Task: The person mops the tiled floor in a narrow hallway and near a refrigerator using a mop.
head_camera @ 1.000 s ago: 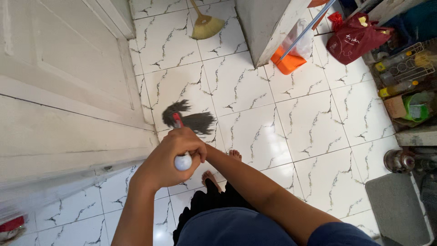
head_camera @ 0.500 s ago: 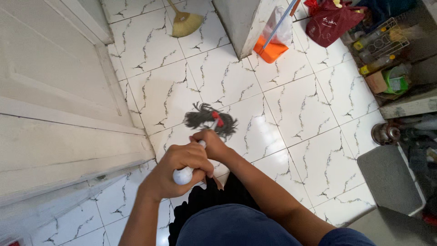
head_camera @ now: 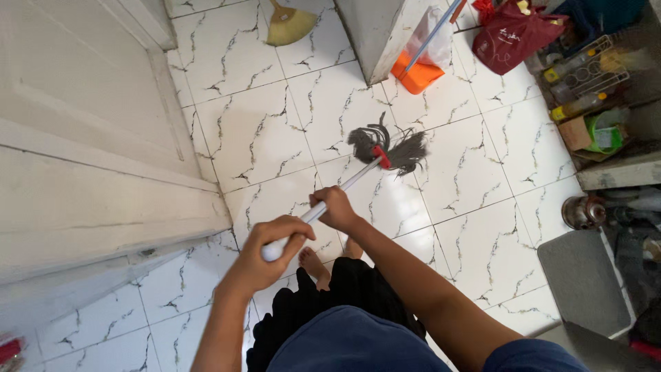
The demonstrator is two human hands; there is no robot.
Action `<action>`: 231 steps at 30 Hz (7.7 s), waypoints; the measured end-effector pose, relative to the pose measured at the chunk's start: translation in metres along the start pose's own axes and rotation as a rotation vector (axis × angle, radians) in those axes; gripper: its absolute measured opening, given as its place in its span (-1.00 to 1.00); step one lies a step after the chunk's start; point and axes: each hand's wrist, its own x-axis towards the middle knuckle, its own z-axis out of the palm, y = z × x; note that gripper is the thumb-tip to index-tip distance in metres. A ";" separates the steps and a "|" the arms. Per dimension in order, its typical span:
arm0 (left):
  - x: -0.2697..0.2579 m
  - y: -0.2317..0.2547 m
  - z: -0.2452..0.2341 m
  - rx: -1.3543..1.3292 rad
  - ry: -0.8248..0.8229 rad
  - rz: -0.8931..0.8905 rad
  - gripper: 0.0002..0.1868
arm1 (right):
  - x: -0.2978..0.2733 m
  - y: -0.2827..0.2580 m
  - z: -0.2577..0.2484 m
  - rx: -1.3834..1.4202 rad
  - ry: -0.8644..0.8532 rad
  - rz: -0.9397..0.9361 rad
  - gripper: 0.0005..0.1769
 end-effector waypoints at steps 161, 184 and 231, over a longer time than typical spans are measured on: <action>-0.153 -0.019 0.271 -0.192 0.102 0.117 -0.87 | -0.285 0.019 -0.071 -0.133 -0.098 0.139 -0.69; -0.306 0.052 0.159 0.501 -0.163 -0.150 -0.84 | -0.296 -0.218 0.149 1.021 -0.280 0.160 -0.80; -0.311 0.069 0.215 0.186 -0.096 0.138 -0.92 | -0.305 -0.223 0.030 0.597 -0.489 0.374 -0.59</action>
